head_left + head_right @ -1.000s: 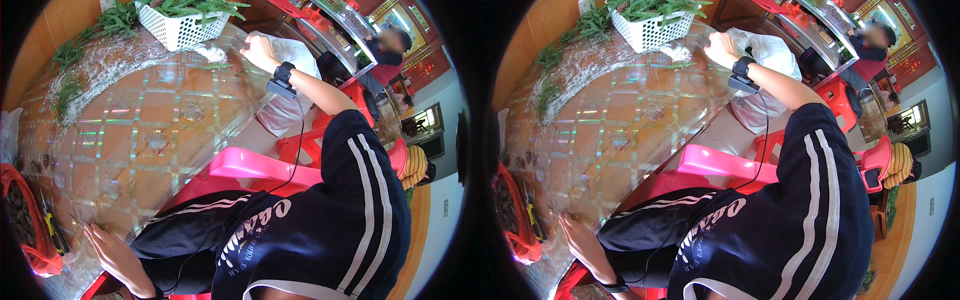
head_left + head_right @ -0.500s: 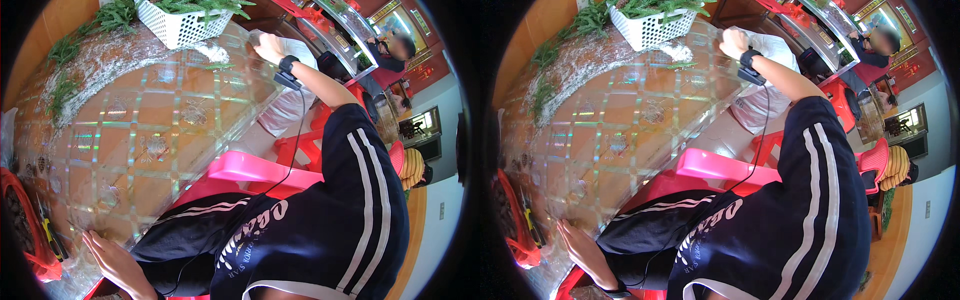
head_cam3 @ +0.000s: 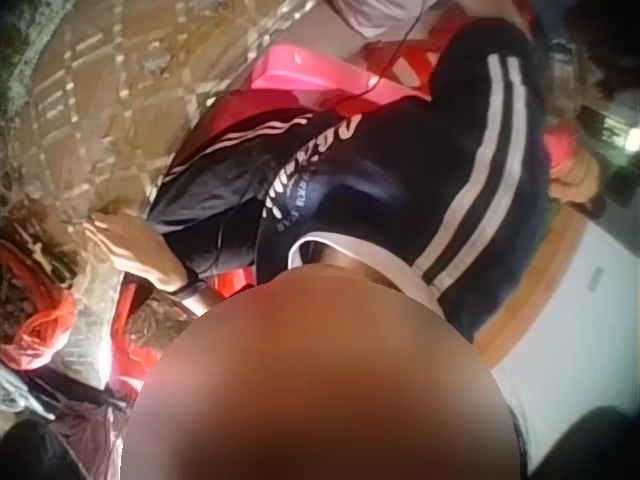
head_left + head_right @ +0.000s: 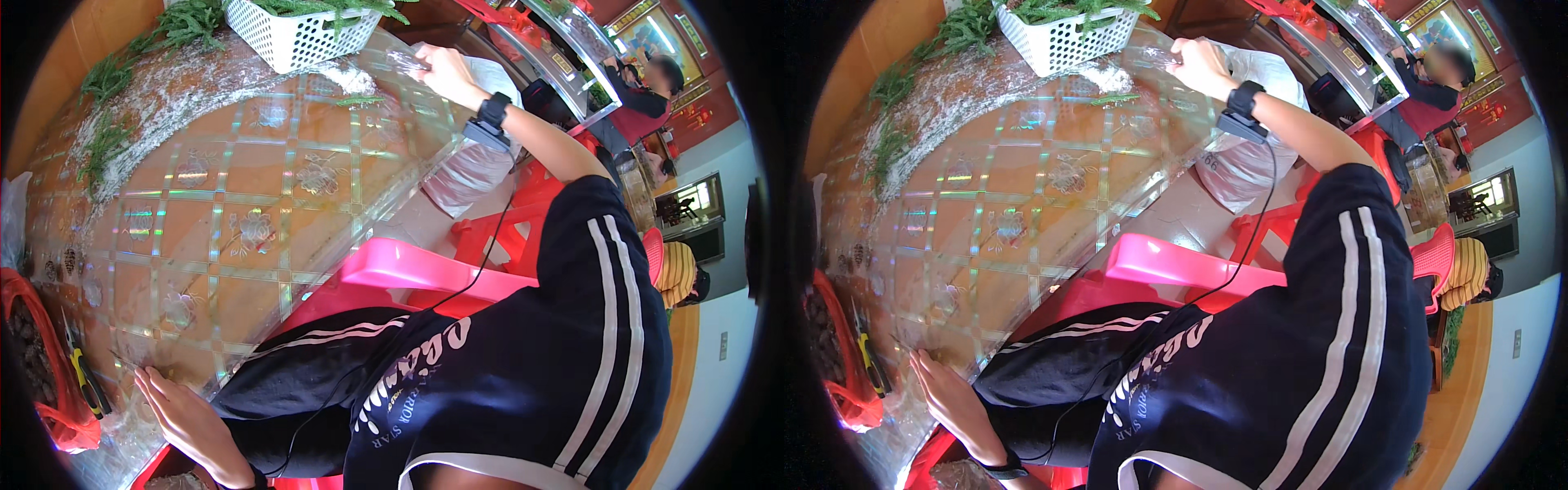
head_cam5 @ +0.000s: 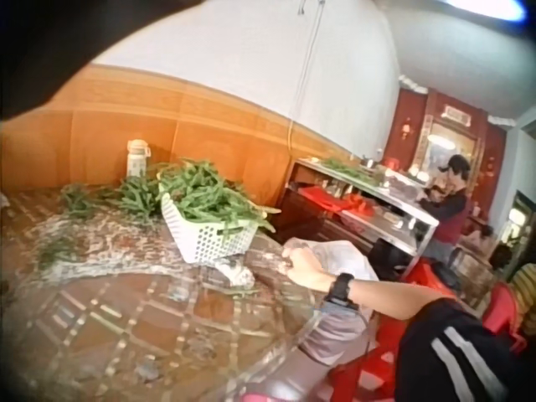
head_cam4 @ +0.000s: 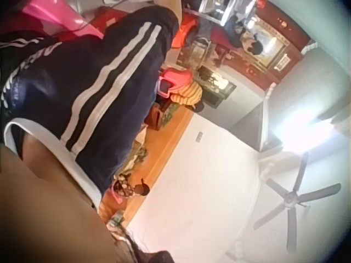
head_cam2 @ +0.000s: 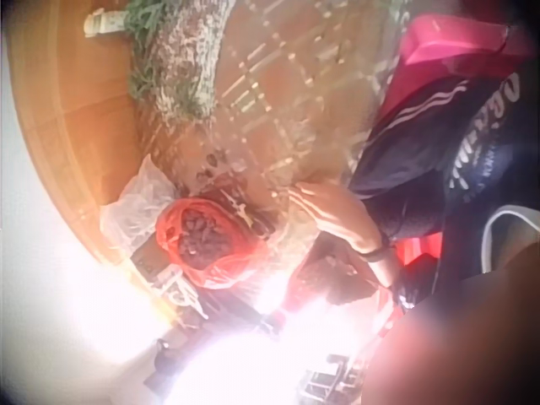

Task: Trimming small green plant branches using pliers and placing them into containers or bags.

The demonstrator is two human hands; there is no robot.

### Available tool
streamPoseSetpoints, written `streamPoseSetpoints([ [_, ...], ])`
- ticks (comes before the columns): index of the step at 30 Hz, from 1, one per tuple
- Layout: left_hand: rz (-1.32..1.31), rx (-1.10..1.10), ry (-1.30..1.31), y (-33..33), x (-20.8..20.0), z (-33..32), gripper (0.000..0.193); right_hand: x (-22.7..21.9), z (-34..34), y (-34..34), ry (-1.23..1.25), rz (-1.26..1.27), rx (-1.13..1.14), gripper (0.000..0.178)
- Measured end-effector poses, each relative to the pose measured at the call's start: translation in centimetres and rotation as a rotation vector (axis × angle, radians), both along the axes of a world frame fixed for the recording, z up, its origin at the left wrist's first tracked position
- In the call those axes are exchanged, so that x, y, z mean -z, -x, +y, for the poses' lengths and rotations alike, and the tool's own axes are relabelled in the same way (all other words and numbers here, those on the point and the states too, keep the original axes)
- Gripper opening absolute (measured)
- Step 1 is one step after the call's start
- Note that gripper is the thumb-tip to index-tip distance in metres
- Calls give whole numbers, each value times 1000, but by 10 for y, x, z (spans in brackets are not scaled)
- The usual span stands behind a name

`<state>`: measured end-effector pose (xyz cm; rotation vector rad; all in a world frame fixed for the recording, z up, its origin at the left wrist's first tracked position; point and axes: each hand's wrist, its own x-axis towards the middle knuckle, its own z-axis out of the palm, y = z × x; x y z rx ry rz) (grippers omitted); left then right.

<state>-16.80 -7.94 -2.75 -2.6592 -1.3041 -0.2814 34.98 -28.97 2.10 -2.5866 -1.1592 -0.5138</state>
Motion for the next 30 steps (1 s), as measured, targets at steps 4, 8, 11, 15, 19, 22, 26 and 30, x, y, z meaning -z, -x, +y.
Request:
streamPoseSetpoints([
  [4, 27, 8, -41, 2, 3, 2, 32, -7, -15, 32, 2, 52, -39, 26],
  [8, 19, 11, -38, -2, 1, 1, 32, -9, -9, 61, -53, 135, -172, 26],
  [11, 2, -14, -16, -6, -3, -3, 33, -7, 3, 83, -102, 215, -314, 25],
  [15, 38, -45, -12, -5, -7, -5, 33, -7, 17, 115, -53, 199, -488, 23],
  [19, 48, -19, -23, -6, -7, -4, 34, -11, 35, 135, -28, 261, -560, 24],
  [22, 65, -18, -17, -8, -7, -3, 34, -11, 62, 147, 27, 281, -613, 24],
  [26, 66, -24, -17, -8, -9, -4, 34, -6, 112, 179, 56, 200, -806, 21],
  [30, 43, -17, -19, -4, -12, -6, 33, -10, 167, 225, 97, 234, -937, 17],
])
